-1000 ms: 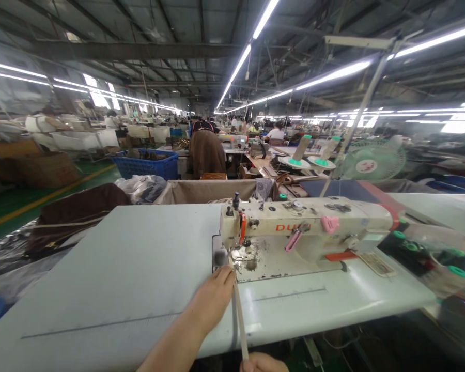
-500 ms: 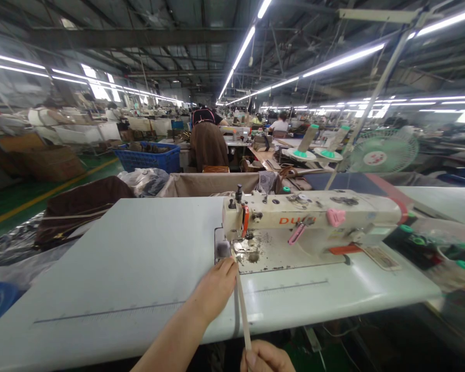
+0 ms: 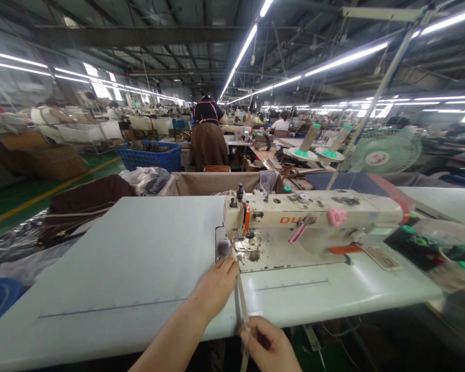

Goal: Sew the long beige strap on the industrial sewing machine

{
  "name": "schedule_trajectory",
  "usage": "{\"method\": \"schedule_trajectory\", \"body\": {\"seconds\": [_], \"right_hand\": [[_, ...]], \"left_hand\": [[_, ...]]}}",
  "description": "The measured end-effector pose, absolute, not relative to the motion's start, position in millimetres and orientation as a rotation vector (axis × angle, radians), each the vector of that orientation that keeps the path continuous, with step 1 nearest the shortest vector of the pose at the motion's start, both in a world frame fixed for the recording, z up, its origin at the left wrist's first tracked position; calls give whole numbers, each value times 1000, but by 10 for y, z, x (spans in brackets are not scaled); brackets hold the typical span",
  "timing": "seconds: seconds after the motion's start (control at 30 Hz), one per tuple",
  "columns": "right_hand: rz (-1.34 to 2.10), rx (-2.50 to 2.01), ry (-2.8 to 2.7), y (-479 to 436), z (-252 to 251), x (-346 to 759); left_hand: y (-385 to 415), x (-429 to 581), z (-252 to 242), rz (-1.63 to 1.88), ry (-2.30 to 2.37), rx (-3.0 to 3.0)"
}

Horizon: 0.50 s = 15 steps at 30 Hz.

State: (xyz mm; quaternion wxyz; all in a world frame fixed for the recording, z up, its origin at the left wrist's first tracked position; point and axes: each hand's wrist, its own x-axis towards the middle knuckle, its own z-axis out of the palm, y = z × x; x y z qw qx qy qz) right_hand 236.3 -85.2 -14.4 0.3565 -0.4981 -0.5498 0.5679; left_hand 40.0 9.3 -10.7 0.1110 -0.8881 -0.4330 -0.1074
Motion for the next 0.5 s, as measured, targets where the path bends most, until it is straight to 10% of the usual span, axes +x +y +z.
{"method": "schedule_trajectory", "body": {"seconds": [0.5], "right_hand": [[1729, -1201, -1360, -1001, -174, 2475]], "left_hand": [[100, 410, -92, -290, -1239, -2573]]}}
